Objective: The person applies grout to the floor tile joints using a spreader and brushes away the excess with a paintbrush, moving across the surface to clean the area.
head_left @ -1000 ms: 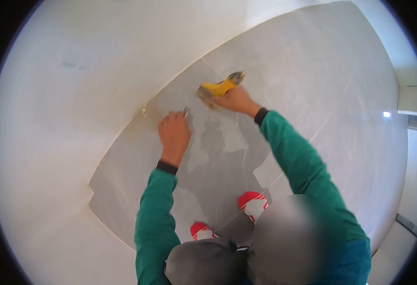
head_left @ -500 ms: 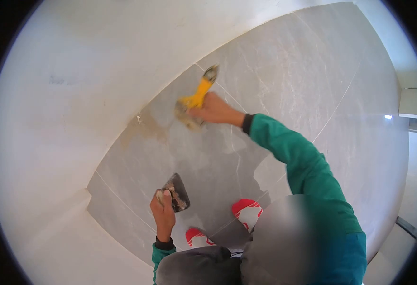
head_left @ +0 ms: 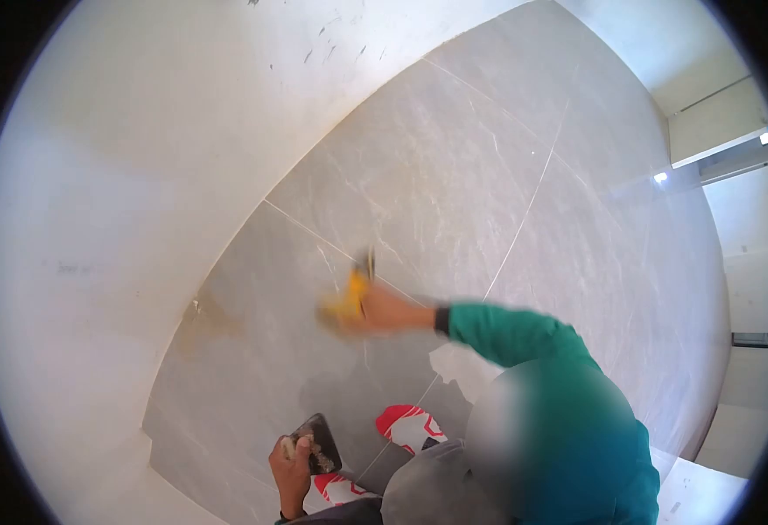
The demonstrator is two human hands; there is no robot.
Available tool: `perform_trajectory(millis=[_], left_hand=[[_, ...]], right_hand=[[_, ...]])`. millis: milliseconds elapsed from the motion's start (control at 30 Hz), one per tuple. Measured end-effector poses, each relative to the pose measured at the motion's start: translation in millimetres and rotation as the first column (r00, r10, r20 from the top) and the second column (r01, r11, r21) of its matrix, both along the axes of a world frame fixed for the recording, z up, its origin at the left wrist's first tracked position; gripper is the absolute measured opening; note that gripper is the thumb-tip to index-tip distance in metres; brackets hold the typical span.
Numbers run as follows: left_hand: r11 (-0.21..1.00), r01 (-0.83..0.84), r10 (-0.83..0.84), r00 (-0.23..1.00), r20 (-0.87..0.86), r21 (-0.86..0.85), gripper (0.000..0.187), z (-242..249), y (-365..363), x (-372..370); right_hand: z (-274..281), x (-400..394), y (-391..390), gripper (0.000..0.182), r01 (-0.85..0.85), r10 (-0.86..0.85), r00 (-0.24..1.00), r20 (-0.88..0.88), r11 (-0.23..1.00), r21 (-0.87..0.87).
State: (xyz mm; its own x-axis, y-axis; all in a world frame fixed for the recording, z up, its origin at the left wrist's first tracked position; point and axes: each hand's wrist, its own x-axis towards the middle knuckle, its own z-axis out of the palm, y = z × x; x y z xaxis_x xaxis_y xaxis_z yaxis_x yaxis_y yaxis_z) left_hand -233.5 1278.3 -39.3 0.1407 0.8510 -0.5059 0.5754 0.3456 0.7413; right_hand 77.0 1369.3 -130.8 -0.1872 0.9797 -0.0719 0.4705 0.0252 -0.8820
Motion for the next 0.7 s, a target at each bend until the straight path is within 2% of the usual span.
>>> perform_trajectory(millis=[33, 100, 167, 200, 233, 267, 300, 333, 367, 433, 467, 500, 533, 567, 600, 633, 700], left_hand=[[1.0, 0.001, -0.001, 1.0, -0.014, 0.006, 0.027, 6, -2, -2], [0.984, 0.165, -0.175, 0.972, -0.157, -0.072, 0.027, 11, -1, -3], [0.99, 0.143, -0.144, 0.979, -0.145, -0.022, 0.027, 3, -4, 1], [0.991, 0.13, -0.128, 0.984, -0.121, 0.009, 0.027, 6, -5, 0], [0.984, 0.179, -0.178, 0.973, -0.147, -0.005, 0.027, 14, -3, 2], [0.987, 0.162, -0.163, 0.978, -0.128, -0.02, 0.026, 23, 0, 9], [0.991, 0.134, -0.136, 0.985, -0.104, -0.026, 0.026, 31, 0, 19], [0.988, 0.155, -0.157, 0.981, -0.118, -0.022, 0.026, 41, -4, 28], [0.99, 0.143, -0.142, 0.981, -0.132, -0.004, 0.026, 53, -6, 35], [0.993, 0.121, -0.122, 0.977, -0.173, -0.018, 0.026, 86, -1, 40], [0.976, 0.209, -0.215, 0.956, -0.197, -0.054, 0.026, 99, -2, 45], [0.95, 0.296, -0.312, 0.926, -0.212, -0.104, 0.025, 108, -4, 47], [0.932, 0.355, -0.361, 0.908, -0.215, -0.065, 0.025, 113, -3, 44], [0.933, 0.35, -0.359, 0.909, -0.212, -0.078, 0.025, 123, -2, 49], [0.922, 0.387, -0.377, 0.905, -0.198, 0.01, 0.024, 137, 4, 59], [0.9, 0.424, -0.401, 0.897, -0.187, 0.104, 0.023, 144, 13, 69], [0.877, 0.454, -0.407, 0.876, -0.258, 0.157, 0.022, 142, 25, 88]], right_hand=[[-30, -14, -53, 0.038, -0.167, 0.173, 0.983, 0.069, 0.983, -0.078], [10, 3, -97, 0.035, -0.165, 0.165, 0.986, -0.013, 0.982, -0.094], [-19, 52, -68, 0.034, 0.061, -0.063, 0.998, 0.003, 0.977, 0.204], [4, 87, -41, 0.035, 0.211, -0.194, 0.962, 0.193, 0.975, -0.069], [-21, 126, -12, 0.034, 0.21, -0.219, 0.872, 0.437, 0.975, 0.068], [22, 150, 10, 0.027, 0.343, -0.352, 0.857, 0.376, 0.935, 0.092], [-11, 187, 37, 0.018, 0.334, -0.504, 0.702, 0.503, 0.857, 0.393], [-19, 215, 54, 0.013, 0.301, -0.542, 0.665, 0.514, 0.824, 0.48], [-1, 224, 51, 0.011, 0.281, -0.579, 0.625, 0.524, 0.793, 0.541], [12, 209, 21, 0.009, 0.296, -0.589, 0.719, 0.368, 0.739, 0.605], [13, 190, -20, 0.014, 0.378, -0.548, 0.775, 0.313, 0.801, 0.464], [21, 165, -67, 0.024, 0.218, -0.404, 0.811, 0.424, 0.88, 0.422], [-49, 141, -126, 0.035, 0.338, -0.357, 0.891, 0.28, 0.934, 0.115], [-42, 110, -188, 0.041, 0.354, -0.345, 0.919, 0.192, 0.935, -0.013], [30, 91, -215, 0.041, 0.219, -0.216, 0.963, 0.162, 0.976, -0.002], [-2, 86, -259, 0.036, 0.056, 0.007, 0.979, 0.202, 0.95, -0.308], [15, 118, -241, 0.029, 0.149, -0.123, 0.988, 0.095, 0.925, -0.351]])
